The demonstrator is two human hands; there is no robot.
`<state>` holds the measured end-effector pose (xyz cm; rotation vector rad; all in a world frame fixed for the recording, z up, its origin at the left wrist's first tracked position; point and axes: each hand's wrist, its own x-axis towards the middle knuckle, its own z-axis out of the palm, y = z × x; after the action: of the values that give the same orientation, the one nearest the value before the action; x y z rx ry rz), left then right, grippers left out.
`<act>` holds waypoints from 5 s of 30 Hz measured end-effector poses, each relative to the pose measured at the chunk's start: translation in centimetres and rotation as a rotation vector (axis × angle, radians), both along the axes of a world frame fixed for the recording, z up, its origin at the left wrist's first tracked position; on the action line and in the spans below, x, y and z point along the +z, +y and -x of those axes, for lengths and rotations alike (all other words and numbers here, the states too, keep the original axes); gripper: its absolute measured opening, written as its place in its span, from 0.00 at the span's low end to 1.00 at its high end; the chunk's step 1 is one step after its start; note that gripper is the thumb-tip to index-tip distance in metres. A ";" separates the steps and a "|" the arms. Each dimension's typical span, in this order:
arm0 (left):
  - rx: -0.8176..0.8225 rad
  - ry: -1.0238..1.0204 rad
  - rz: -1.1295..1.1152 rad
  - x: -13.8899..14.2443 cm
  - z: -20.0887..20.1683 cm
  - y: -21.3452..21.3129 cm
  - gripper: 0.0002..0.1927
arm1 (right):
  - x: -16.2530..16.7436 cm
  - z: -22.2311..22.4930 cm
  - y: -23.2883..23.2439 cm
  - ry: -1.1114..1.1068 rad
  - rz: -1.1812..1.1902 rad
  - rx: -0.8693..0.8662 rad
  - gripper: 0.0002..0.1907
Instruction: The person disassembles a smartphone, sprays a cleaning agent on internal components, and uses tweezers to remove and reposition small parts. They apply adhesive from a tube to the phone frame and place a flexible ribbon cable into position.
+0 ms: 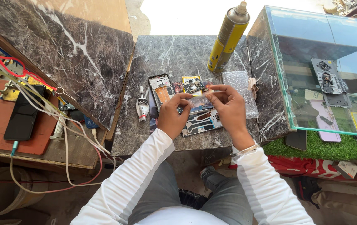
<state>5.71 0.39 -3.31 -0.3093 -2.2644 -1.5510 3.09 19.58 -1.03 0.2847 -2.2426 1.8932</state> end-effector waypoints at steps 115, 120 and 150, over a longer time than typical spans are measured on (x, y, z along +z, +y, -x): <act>0.066 0.129 -0.281 -1.3 0.3 -0.2 0.10 | 1.4 -2.0 2.2 0.136 -0.095 -0.156 0.16; 0.200 0.149 -0.200 -1.4 0.0 -0.6 0.10 | 2.3 -0.2 6.1 0.152 -0.522 -0.379 0.17; -0.036 0.097 0.548 3.5 -3.2 -1.6 0.34 | 1.0 -10.2 2.9 0.101 -0.410 -0.278 0.09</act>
<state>8.96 -1.21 0.17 -0.5579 -2.5773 -0.8767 13.25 22.46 -0.06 0.1130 -2.4351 1.2503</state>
